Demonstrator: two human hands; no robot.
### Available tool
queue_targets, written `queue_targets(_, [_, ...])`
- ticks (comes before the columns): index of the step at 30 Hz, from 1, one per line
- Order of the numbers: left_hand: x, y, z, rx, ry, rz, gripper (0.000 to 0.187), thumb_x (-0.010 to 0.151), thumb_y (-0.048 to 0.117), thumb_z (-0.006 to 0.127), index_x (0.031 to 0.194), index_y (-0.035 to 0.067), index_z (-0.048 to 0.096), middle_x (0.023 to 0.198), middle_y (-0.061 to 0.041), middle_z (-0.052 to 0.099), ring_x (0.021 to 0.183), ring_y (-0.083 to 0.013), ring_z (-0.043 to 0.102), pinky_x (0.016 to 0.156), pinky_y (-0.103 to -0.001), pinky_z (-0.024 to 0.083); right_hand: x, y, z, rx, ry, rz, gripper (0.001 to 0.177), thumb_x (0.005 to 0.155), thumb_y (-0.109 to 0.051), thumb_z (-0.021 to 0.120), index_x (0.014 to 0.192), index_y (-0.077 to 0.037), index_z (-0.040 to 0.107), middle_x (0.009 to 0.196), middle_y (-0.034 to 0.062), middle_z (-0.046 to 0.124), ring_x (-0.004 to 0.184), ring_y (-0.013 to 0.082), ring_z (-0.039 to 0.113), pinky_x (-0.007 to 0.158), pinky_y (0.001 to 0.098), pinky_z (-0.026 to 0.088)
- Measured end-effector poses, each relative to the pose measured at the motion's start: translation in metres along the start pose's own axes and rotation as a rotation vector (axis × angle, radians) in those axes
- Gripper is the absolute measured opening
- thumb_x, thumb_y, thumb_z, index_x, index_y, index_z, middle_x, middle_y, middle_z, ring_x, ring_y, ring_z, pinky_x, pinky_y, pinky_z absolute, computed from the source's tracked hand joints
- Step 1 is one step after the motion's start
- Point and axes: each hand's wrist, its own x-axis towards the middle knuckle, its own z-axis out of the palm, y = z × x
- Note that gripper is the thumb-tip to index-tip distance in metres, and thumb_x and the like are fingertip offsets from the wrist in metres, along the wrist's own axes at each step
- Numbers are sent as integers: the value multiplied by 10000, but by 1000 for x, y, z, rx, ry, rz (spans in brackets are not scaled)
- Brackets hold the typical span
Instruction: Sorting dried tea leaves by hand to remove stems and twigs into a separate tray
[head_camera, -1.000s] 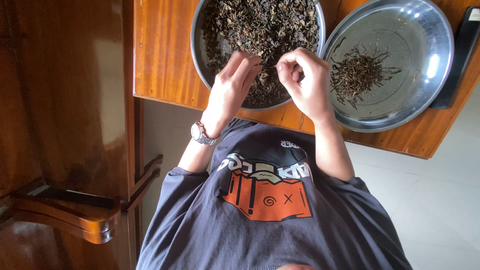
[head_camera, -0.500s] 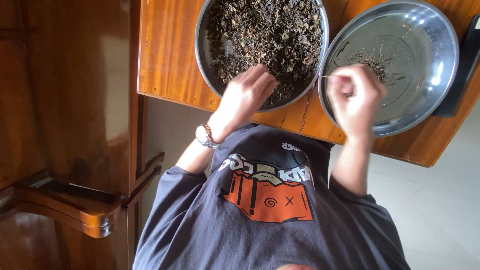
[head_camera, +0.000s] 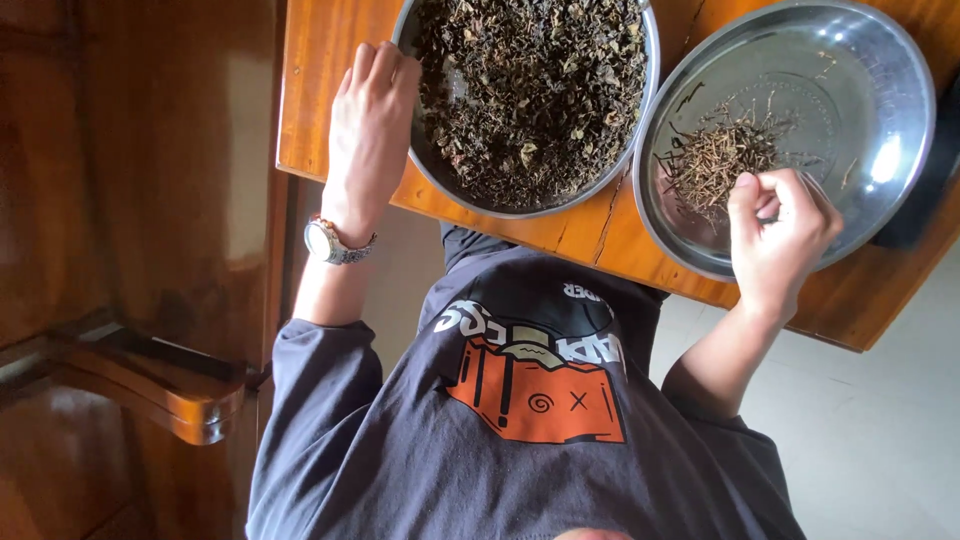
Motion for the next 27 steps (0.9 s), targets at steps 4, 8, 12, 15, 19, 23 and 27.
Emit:
queue_targets(4, [-6,0,5,137,-66,45,388,745,-203,633,1086,-18,622,1088,-122,610,995,-253,514,716,-342,541,7,-9,4,41,-10,-35,186,1106,55,707,926,29,666,764,95,629,647,206,517,670,346,421])
queue_targets(8, [-17,4,9,147,-174,71,464,867,277,777,1219,22,613,1184,-124,642,1077,-240,544,863,-369,535,11,-18,1,85,-13,-80,108,1048,93,670,950,48,673,840,121,667,676,222,509,675,364,428])
queue_targets(12, [-25,23,9,88,-351,96,897,777,620,794,1349,-9,507,1247,-174,580,1141,-267,552,976,-360,572,10,-18,-1,100,-22,-106,117,1020,116,621,999,39,706,943,118,749,661,206,498,666,349,433])
queue_targets(15, [-22,39,22,17,-392,100,956,766,619,807,1402,-7,465,1272,-187,502,1077,-255,552,821,-313,638,13,-25,0,130,10,-92,142,1078,115,581,1074,75,717,923,141,768,744,255,654,647,350,462])
queue_targets(19, [-11,48,36,121,-316,146,992,733,634,821,1409,-4,474,1350,-214,447,1053,-249,546,837,-331,622,14,-30,-3,139,45,-115,133,1057,148,580,1099,90,692,896,146,753,723,246,621,684,356,448])
queue_targets(23, [3,47,28,-243,-257,85,476,821,-32,702,1241,-54,479,1162,-206,475,865,-288,603,610,-379,648,12,-31,-3,124,58,-128,113,1098,110,591,1099,89,701,876,160,758,728,243,654,676,348,460])
queue_targets(27, [15,42,18,-567,-141,35,149,996,-45,649,1093,-45,536,1016,-161,554,744,-308,706,643,-378,670,9,-32,0,97,48,-124,115,1087,111,607,1103,81,717,881,151,760,679,221,582,689,359,470])
